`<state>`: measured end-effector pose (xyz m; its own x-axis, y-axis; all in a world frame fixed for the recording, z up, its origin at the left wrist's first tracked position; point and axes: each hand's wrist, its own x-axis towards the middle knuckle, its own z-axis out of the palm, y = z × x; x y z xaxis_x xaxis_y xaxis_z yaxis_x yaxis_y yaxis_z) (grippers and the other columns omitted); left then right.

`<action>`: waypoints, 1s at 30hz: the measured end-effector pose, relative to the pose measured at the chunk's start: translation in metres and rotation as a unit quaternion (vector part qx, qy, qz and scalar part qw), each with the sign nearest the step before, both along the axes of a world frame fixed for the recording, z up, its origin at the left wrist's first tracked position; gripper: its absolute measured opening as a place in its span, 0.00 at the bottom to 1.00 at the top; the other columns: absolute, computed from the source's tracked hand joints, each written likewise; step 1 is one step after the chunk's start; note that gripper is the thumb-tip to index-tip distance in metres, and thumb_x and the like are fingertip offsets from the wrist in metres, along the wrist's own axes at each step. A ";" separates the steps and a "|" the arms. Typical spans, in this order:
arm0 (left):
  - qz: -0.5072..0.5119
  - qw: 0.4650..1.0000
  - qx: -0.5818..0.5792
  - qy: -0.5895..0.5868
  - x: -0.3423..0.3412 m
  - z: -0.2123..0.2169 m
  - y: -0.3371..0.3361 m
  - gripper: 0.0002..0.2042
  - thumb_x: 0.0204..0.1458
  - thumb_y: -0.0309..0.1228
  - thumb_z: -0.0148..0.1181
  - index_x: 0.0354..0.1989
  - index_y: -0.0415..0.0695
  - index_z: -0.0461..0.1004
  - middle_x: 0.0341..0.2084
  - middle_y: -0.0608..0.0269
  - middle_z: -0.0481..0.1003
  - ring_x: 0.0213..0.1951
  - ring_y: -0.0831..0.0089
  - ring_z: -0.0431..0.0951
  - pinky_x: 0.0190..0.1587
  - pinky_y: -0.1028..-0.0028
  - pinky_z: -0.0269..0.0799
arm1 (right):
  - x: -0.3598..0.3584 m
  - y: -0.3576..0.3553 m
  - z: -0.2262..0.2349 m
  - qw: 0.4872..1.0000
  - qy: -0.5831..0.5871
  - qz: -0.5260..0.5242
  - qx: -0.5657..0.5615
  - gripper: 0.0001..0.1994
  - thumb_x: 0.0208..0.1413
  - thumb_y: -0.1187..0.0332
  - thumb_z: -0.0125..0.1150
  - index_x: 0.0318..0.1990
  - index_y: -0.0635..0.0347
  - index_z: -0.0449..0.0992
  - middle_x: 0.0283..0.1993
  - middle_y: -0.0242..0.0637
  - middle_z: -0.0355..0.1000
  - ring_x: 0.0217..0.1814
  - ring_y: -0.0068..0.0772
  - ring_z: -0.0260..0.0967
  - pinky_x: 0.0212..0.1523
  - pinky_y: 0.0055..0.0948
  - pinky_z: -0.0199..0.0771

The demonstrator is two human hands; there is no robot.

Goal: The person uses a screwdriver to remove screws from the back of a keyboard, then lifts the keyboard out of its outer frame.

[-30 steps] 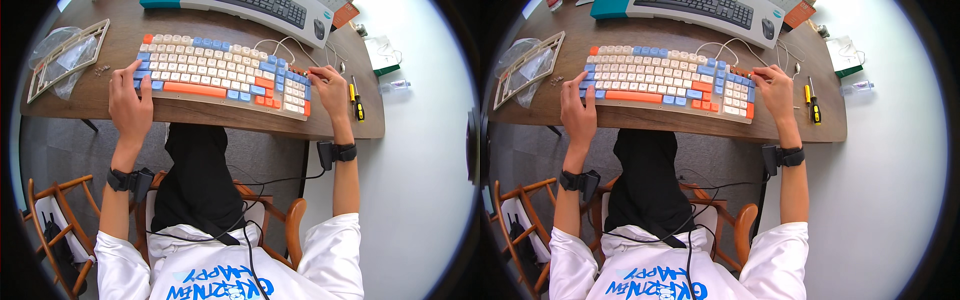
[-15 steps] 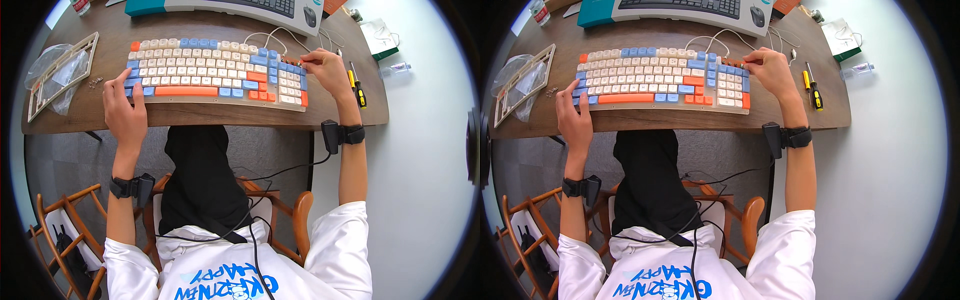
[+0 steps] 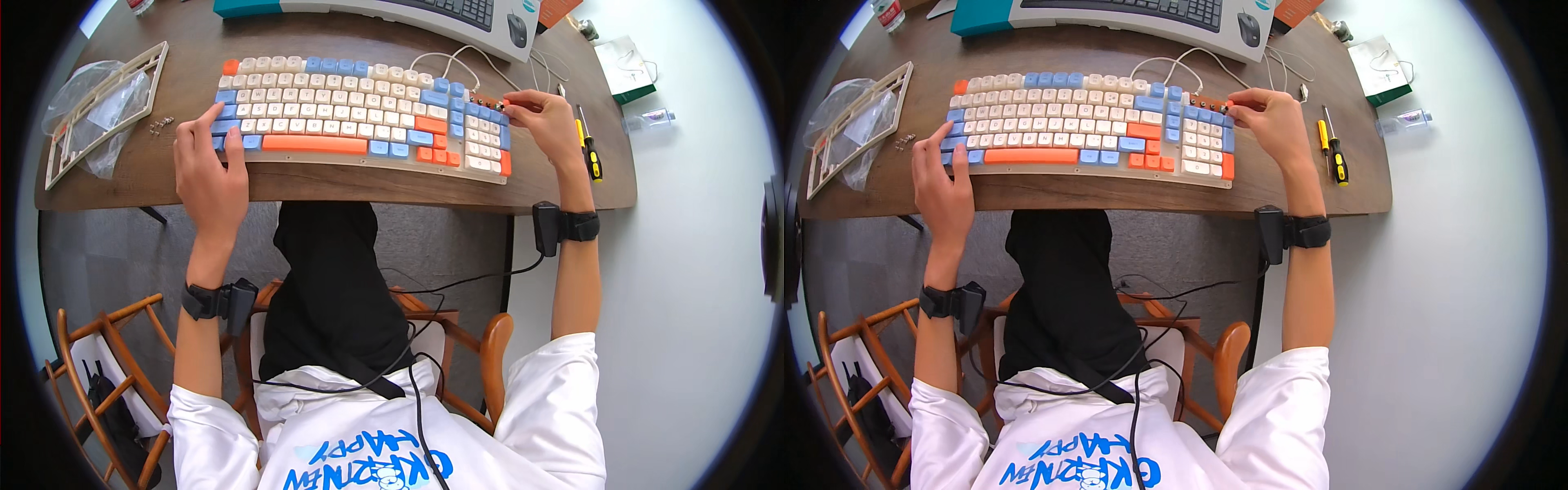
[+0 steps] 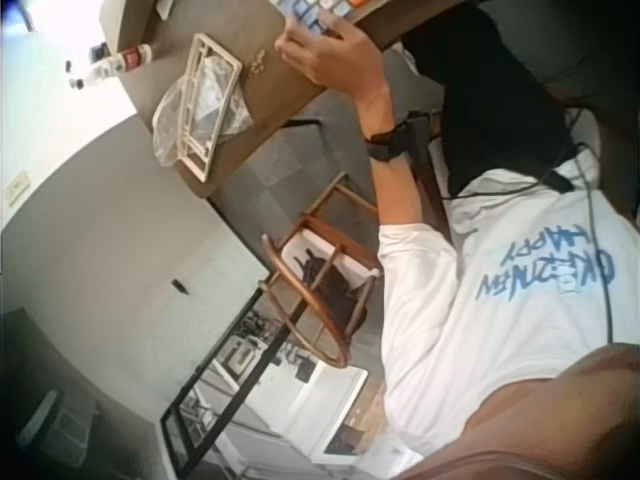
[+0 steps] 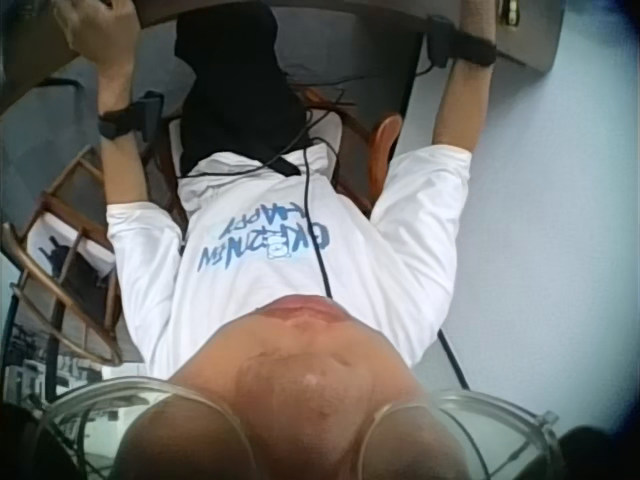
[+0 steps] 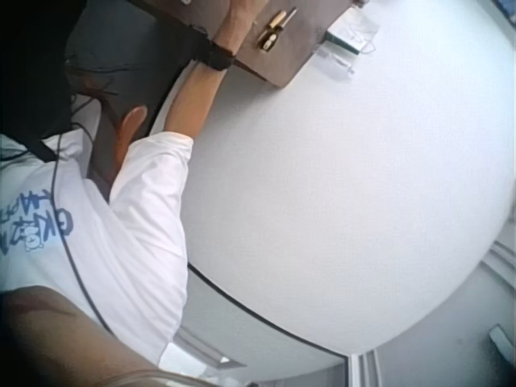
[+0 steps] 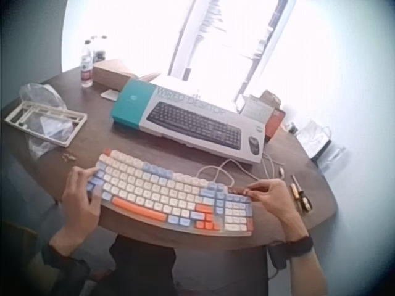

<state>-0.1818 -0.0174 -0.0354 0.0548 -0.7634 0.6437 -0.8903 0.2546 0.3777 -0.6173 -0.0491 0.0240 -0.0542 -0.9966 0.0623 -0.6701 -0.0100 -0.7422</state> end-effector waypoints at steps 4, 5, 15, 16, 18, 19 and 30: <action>0.001 1.000 0.008 0.007 -0.001 0.001 0.000 0.15 0.61 0.37 0.52 0.54 0.46 0.73 0.42 0.59 0.70 0.46 0.60 0.73 0.48 0.62 0.71 | -0.005 0.003 -0.002 0.999 -0.037 0.003 0.002 0.11 0.56 0.80 0.62 0.46 0.72 0.80 0.40 0.44 0.81 0.40 0.28 0.80 0.44 0.25 0.83; 0.005 1.000 0.010 0.007 -0.001 0.001 0.000 0.15 0.63 0.37 0.51 0.54 0.47 0.73 0.42 0.59 0.71 0.47 0.59 0.74 0.50 0.62 0.71 | -0.004 0.002 -0.002 0.999 -0.036 0.006 0.004 0.11 0.56 0.80 0.62 0.46 0.72 0.80 0.40 0.44 0.81 0.40 0.28 0.80 0.44 0.25 0.83; 0.006 1.000 -0.008 -0.016 0.004 -0.004 -0.003 0.15 0.61 0.37 0.53 0.53 0.47 0.73 0.41 0.59 0.71 0.46 0.60 0.74 0.48 0.62 0.73 | -0.004 0.005 -0.005 0.998 -0.067 -0.003 0.003 0.10 0.58 0.77 0.62 0.47 0.71 0.80 0.40 0.42 0.80 0.41 0.28 0.80 0.46 0.25 0.82; 0.006 1.000 -0.008 -0.015 0.004 -0.004 -0.003 0.15 0.61 0.37 0.53 0.53 0.47 0.73 0.41 0.59 0.71 0.46 0.60 0.74 0.48 0.62 0.73 | -0.004 0.005 -0.005 0.999 -0.047 -0.004 -0.004 0.10 0.58 0.77 0.62 0.47 0.71 0.81 0.39 0.41 0.81 0.41 0.28 0.80 0.45 0.24 0.82; 0.005 1.000 -0.007 -0.015 0.003 -0.003 -0.002 0.15 0.62 0.38 0.53 0.54 0.47 0.73 0.41 0.59 0.71 0.46 0.60 0.74 0.48 0.62 0.73 | -0.004 0.005 -0.004 1.000 -0.009 0.003 -0.016 0.10 0.58 0.76 0.63 0.46 0.70 0.81 0.38 0.41 0.81 0.41 0.27 0.80 0.44 0.24 0.81; 0.006 1.000 -0.006 -0.015 0.004 -0.004 -0.003 0.15 0.62 0.38 0.53 0.54 0.47 0.73 0.41 0.59 0.71 0.46 0.60 0.74 0.48 0.62 0.73 | -0.001 0.005 -0.002 0.999 0.028 0.009 -0.028 0.10 0.57 0.76 0.63 0.45 0.70 0.81 0.38 0.41 0.82 0.41 0.26 0.80 0.43 0.23 0.80; 0.006 1.000 -0.009 -0.014 0.004 -0.007 -0.003 0.15 0.62 0.38 0.52 0.54 0.48 0.73 0.42 0.61 0.71 0.46 0.61 0.74 0.47 0.62 0.74 | 0.009 0.002 0.016 0.944 0.264 0.139 -0.142 0.08 0.50 0.75 0.66 0.39 0.65 0.83 0.35 0.47 0.79 0.34 0.45 0.79 0.37 0.31 0.77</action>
